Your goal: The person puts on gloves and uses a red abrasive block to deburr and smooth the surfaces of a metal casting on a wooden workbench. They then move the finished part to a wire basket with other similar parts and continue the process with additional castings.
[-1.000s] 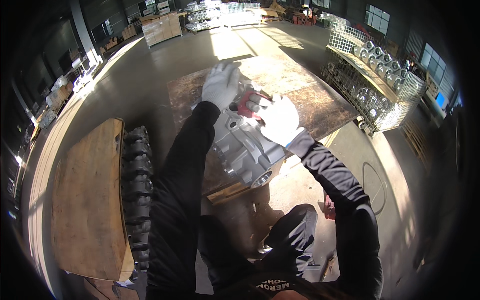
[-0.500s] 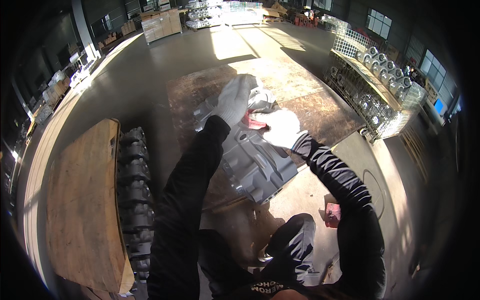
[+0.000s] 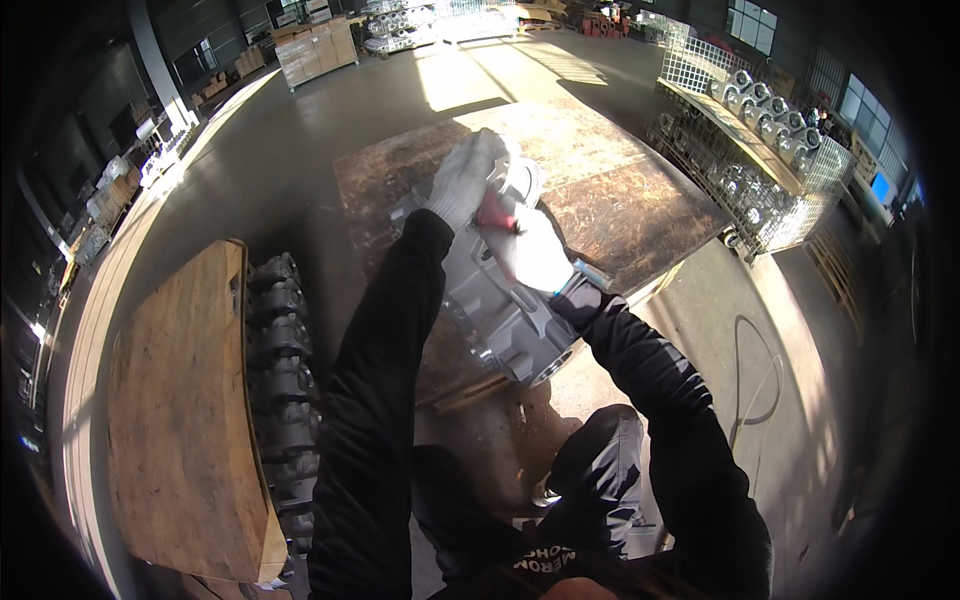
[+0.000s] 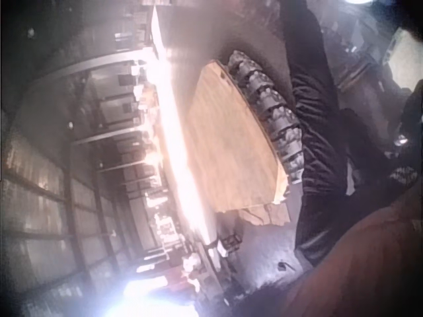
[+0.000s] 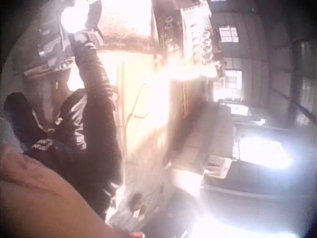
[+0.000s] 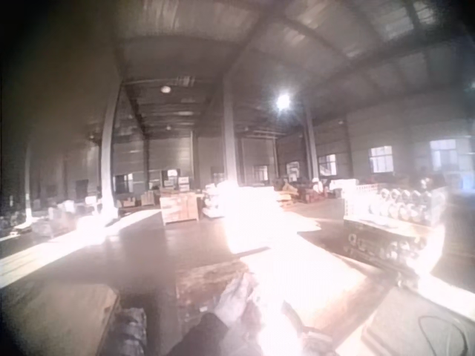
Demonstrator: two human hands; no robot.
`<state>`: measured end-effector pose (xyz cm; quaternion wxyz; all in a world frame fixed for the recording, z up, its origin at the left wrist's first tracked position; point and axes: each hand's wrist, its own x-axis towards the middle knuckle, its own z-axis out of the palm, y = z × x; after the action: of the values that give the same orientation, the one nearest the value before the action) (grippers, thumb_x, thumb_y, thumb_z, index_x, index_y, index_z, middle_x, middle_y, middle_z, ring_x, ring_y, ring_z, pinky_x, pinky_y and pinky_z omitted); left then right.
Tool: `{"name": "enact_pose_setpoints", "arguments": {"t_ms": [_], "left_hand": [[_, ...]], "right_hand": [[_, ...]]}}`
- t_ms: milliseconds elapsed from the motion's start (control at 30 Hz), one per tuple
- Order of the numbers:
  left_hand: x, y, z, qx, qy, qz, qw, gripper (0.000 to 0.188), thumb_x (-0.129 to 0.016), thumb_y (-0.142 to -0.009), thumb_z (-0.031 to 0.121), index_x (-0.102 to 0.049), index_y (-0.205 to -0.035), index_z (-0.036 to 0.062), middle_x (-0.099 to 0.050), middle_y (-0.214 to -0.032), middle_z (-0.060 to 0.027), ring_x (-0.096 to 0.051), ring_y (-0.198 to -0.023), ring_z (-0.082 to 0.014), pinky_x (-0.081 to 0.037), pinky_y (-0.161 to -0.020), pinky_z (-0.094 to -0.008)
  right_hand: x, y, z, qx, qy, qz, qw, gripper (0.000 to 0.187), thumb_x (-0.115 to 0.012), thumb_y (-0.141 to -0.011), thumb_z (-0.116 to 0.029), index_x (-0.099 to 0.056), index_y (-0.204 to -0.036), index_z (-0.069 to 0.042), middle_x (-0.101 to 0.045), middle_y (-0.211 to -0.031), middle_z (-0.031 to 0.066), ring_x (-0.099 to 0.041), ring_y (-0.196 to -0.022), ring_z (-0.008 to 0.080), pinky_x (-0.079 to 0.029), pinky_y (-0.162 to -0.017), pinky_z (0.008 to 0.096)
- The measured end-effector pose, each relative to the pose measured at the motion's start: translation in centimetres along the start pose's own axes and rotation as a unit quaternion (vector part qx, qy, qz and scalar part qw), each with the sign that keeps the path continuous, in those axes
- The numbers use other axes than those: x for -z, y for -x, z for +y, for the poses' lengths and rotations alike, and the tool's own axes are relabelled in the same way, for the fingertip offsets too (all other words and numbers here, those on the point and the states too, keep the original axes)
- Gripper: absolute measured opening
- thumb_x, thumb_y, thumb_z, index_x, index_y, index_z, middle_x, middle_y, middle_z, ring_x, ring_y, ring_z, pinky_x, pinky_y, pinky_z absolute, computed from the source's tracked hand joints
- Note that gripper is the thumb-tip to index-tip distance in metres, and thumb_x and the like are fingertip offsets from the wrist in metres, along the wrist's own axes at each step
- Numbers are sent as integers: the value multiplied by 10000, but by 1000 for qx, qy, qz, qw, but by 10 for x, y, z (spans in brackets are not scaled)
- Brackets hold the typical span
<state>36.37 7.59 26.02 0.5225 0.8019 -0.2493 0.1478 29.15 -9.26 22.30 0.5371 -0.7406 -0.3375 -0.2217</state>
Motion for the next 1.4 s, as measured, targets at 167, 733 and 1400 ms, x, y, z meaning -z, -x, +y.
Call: {"name": "enact_pose_setpoints", "arguments": {"t_ms": [167,733,1400], "left_hand": [[-2,-3,-7,-12,-87,-19,996,571,-249,-1062,416,-493,-1384,13,-480,-1454,-216,-407,-1376,-383,-312,-1146,-411],[-1,11,16,-57,-101,25,993,495,-327,-1064,415,-586,-1273,48,-507,-1367,-184,-444,-1329,-352,-333,-1118,-392],[-15,13,15,-159,-204,41,965,255,-514,-1009,154,-653,-1222,134,-544,-1307,-140,-497,-1266,-327,-398,-1076,-404]], "right_hand": [[30,-8,-12,61,584,-140,798,367,-613,-907,-384,-675,-1102,-79,-643,-1018,136,-600,-805,299,-507,-760,416],[-17,-14,12,-325,-367,80,868,296,-648,-864,-52,-657,-1156,-10,-693,-966,123,-683,-807,241,-575,-645,361],[82,0,-11,-241,356,-173,886,570,-618,-826,-596,-766,-1013,-79,-733,-1035,173,-698,-1006,339,-553,-893,412]]}}
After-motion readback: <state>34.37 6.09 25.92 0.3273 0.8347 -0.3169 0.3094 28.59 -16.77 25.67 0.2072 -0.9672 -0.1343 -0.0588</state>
